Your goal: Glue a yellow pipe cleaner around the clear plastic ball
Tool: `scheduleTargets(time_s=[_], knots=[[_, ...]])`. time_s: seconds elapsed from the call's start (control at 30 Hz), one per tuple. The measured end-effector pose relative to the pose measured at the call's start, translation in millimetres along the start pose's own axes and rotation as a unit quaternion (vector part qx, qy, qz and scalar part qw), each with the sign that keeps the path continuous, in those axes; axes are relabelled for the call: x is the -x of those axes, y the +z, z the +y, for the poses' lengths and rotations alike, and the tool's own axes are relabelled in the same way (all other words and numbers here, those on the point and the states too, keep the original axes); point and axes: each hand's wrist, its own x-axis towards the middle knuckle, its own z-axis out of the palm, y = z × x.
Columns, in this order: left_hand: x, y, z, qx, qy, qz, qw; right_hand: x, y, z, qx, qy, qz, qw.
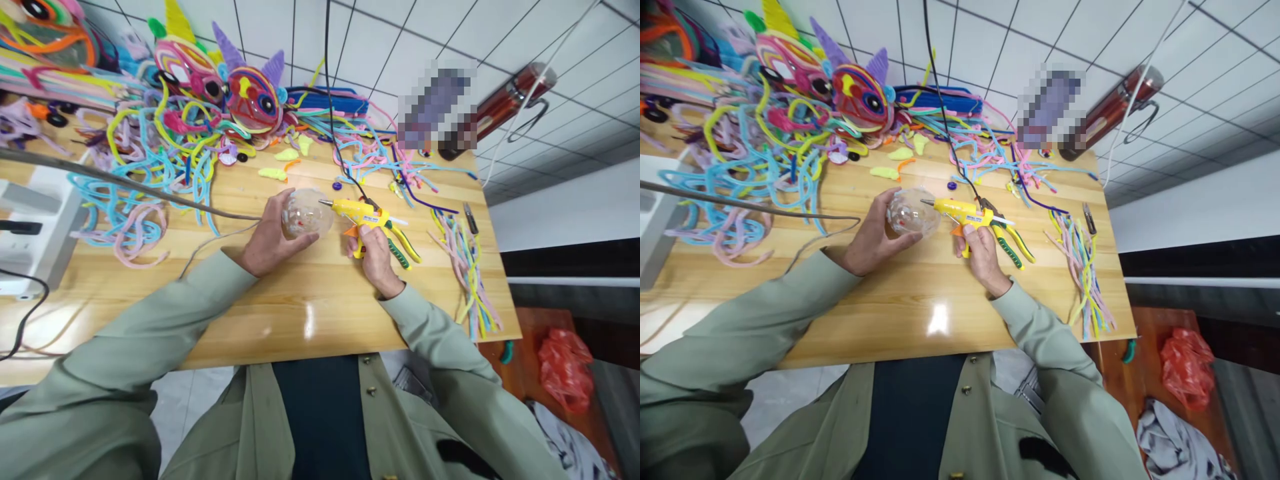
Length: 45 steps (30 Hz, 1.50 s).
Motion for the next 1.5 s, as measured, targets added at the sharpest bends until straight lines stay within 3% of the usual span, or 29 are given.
scheduleTargets(time_s=[0.37, 0.97, 1.2, 1.37, 1.5], knots=[[0, -3.6, 0, -0.013, -0.031, -0.032, 0.999, 2, 1, 3, -0.033, 0.023, 0.004, 0.999], [-3, -1.1, -1, -0.009, -0.003, -0.02, 1.0, 2, -1, 11, -0.062, 0.027, 0.026, 0.997], [-4, -3.5, 2, -0.033, 0.002, -0.03, 0.999, -1, 1, 4, -0.045, 0.027, 0.019, 0.998], [-3, -1.4, -4, -0.041, 0.01, -0.008, 0.999, 4, -2, 3, -0.039, 0.023, -0.001, 0.999], [-1, 3.8, -12, -0.027, 0.027, 0.028, 0.999, 4, -4, 2, -0.051, 0.024, 0.026, 0.998]])
